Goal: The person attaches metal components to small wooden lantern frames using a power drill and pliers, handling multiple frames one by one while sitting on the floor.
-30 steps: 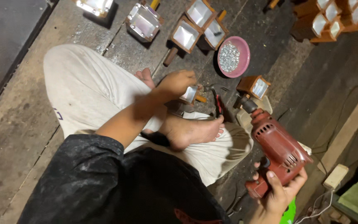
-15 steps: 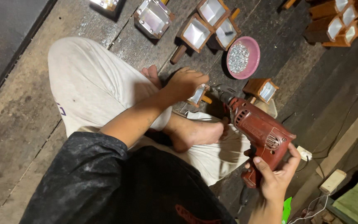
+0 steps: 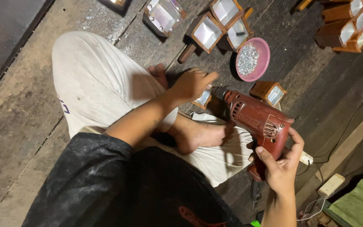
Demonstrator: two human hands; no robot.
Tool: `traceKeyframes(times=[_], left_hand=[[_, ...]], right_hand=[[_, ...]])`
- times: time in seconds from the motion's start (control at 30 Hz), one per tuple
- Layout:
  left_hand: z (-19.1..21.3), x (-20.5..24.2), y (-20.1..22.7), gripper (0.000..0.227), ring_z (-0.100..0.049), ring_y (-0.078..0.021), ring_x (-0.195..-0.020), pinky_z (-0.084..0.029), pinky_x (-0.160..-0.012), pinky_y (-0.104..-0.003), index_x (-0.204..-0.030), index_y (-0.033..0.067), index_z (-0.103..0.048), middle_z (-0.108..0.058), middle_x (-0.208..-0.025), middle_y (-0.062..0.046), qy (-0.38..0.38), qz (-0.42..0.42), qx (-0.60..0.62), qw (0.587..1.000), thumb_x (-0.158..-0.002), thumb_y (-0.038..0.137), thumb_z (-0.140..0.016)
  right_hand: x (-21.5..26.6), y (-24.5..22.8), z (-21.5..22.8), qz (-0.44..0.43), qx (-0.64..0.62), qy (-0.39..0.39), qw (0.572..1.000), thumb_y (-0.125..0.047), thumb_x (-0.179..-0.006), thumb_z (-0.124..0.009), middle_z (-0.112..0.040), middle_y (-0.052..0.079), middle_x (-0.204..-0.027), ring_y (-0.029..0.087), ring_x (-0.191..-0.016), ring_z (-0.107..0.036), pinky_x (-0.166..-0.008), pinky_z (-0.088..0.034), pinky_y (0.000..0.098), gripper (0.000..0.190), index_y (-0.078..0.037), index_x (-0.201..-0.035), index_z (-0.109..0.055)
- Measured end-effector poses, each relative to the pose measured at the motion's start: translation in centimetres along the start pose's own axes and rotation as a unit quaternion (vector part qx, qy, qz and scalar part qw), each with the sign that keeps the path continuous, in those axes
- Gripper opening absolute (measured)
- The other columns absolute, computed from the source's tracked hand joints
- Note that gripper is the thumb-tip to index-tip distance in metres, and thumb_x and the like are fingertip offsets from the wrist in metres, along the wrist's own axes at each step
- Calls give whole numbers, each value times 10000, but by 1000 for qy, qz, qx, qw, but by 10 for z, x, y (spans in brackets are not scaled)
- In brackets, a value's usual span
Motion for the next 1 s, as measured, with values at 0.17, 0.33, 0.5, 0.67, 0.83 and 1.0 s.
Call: traceKeyframes(times=[0.17, 0.33, 0.5, 0.67, 0.83, 1.0], left_hand=[[-3, 0, -4, 221, -585, -374, -658, -437, -691, -454, -1096, 117, -551, -597, -681, -77, 2, 3, 9, 1000, -879, 119, -594], [-4, 0, -4, 180, -547, -375, -612, -425, -658, -457, -1000, 110, -510, -556, -643, -82, 10, -2, -2, 1000, -862, 122, -624], [-8, 1, -7, 190, -565, -362, -643, -426, -673, -453, -1011, 113, -518, -574, -666, -78, 2, 4, -6, 1000, -853, 132, -621], [-9, 1, -9, 164, -575, -369, -661, -428, -680, -460, -1016, 117, -530, -578, -671, -83, 4, 5, -7, 1000, -864, 155, -579], [-13, 2, -10, 249, -583, -358, -678, -432, -678, -450, -1000, 120, -521, -583, -694, -71, 6, 5, -18, 1000, -825, 118, -698], [-9, 1, -8, 224, -594, -362, -694, -431, -678, -459, -987, 119, -518, -600, -711, -78, -1, 8, -16, 1000, -833, 133, -680]], right_hand=[[-5, -2, -2, -6, 15, -6, 1000, 37, -820, -683, -522, 256, -1235, 336, -607, -635, -523, -628, 464, 744, -145, -1413, -272], [-7, 0, -1, 4, 13, -5, 1000, 48, -826, -670, -493, 250, -1293, 333, -688, -621, -540, -621, 465, 727, -137, -1409, -276], [-7, -3, -2, 1, 24, 2, 1000, 18, -818, -681, -481, 237, -1312, 328, -723, -617, -534, -622, 473, 729, -148, -1404, -281], [-7, -4, -1, 11, 27, -5, 1000, 34, -820, -673, -474, 255, -1287, 327, -729, -608, -542, -620, 471, 729, -138, -1402, -269], [-7, -4, -1, 9, 36, -4, 999, 16, -812, -682, -472, 257, -1323, 350, -753, -628, -533, -626, 475, 731, -123, -1400, -270], [-6, -2, -3, 10, 21, -8, 1000, 35, -819, -678, -493, 243, -1255, 306, -646, -606, -514, -618, 455, 729, -149, -1399, -278]])
Point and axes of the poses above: each hand's wrist, its own x-axis away from the middle knuckle, its own z-axis out of the back of the hand, y = z × x, the point moved 1 cm from there along -x, towards the middle knuckle
